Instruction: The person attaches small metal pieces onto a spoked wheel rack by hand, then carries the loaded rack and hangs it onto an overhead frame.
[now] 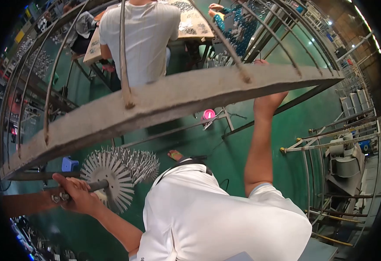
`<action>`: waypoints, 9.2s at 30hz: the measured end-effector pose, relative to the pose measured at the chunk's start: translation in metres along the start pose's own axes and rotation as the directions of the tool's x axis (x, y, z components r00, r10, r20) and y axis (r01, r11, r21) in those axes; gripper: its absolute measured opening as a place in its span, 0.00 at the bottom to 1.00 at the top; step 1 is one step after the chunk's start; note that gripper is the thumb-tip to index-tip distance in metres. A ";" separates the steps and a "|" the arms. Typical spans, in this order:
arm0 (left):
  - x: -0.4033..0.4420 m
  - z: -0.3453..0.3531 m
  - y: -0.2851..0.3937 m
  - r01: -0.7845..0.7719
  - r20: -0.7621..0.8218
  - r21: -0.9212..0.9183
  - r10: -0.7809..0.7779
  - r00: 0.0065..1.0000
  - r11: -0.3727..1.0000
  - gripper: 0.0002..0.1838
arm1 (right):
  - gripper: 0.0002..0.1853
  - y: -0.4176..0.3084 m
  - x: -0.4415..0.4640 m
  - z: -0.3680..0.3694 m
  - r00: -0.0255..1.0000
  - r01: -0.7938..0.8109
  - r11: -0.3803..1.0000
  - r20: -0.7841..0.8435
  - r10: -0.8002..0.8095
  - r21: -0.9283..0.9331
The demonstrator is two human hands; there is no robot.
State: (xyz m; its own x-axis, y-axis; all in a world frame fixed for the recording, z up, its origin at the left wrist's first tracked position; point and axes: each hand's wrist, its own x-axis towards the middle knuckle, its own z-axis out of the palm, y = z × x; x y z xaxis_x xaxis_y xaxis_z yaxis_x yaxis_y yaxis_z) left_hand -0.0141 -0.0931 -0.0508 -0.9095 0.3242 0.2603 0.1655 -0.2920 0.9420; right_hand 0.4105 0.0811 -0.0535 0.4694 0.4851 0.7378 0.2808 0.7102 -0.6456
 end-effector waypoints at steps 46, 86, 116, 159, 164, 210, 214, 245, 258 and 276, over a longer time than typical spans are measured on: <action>-0.018 0.026 0.034 -0.183 -0.093 0.097 0.192 0.977 0.978 0.27 | 0.04 -0.086 -0.253 0.092 0.164 -0.430 0.903 0.985 0.056 0.020; 0.001 -0.060 -0.043 -0.027 0.610 -0.015 0.030 0.791 1.000 0.15 | 0.05 -0.137 -0.313 0.219 0.049 -0.720 0.668 0.974 -0.220 0.187; -0.011 -0.047 -0.029 0.029 0.508 -0.134 0.043 0.860 0.991 0.22 | 0.09 0.012 0.057 0.114 0.856 0.400 0.674 -0.009 -0.517 -0.622; -0.014 -0.009 0.014 -0.067 0.257 -0.127 0.098 0.962 0.990 0.28 | 0.07 -0.052 -0.179 0.073 0.193 -0.755 0.650 0.919 0.345 -0.085; -0.013 -0.009 0.013 -0.074 0.366 -0.046 0.086 0.927 0.996 0.28 | 0.06 -0.035 -0.203 0.093 0.039 -0.750 0.644 0.961 0.273 -0.152; 0.007 -0.037 -0.028 0.132 0.546 -0.233 0.018 0.837 0.963 0.20 | 0.08 0.035 -0.040 0.078 0.762 -0.187 0.958 0.584 0.280 -0.216; 0.002 -0.030 -0.024 0.139 0.431 -0.182 -0.049 0.901 0.973 0.29 | 0.10 0.067 0.051 0.064 0.986 0.075 0.809 -0.076 -0.146 -0.583; 0.011 -0.058 -0.059 0.149 0.477 -0.329 0.027 0.879 0.932 0.09 | 0.11 0.030 0.042 0.050 0.987 0.022 0.941 -0.144 -0.075 -0.338; -0.003 -0.023 -0.004 -0.042 0.312 -0.218 0.110 0.944 0.975 0.24 | 0.09 -0.001 -0.097 0.010 0.844 -0.421 0.904 0.334 0.419 -0.071; -0.002 -0.018 -0.002 -0.053 0.381 -0.051 0.069 0.922 0.997 0.21 | 0.07 -0.033 -0.218 0.089 0.076 -0.636 0.771 0.990 0.121 -0.045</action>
State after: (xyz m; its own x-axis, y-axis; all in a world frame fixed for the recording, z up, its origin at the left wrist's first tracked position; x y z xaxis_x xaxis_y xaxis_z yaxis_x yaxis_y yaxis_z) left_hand -0.0195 -0.1098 -0.0569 -0.6816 0.6219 0.3855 0.1941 -0.3543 0.9148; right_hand 0.2246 -0.0029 -0.1751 -0.7587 0.6280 0.1733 -0.0441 0.2159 -0.9754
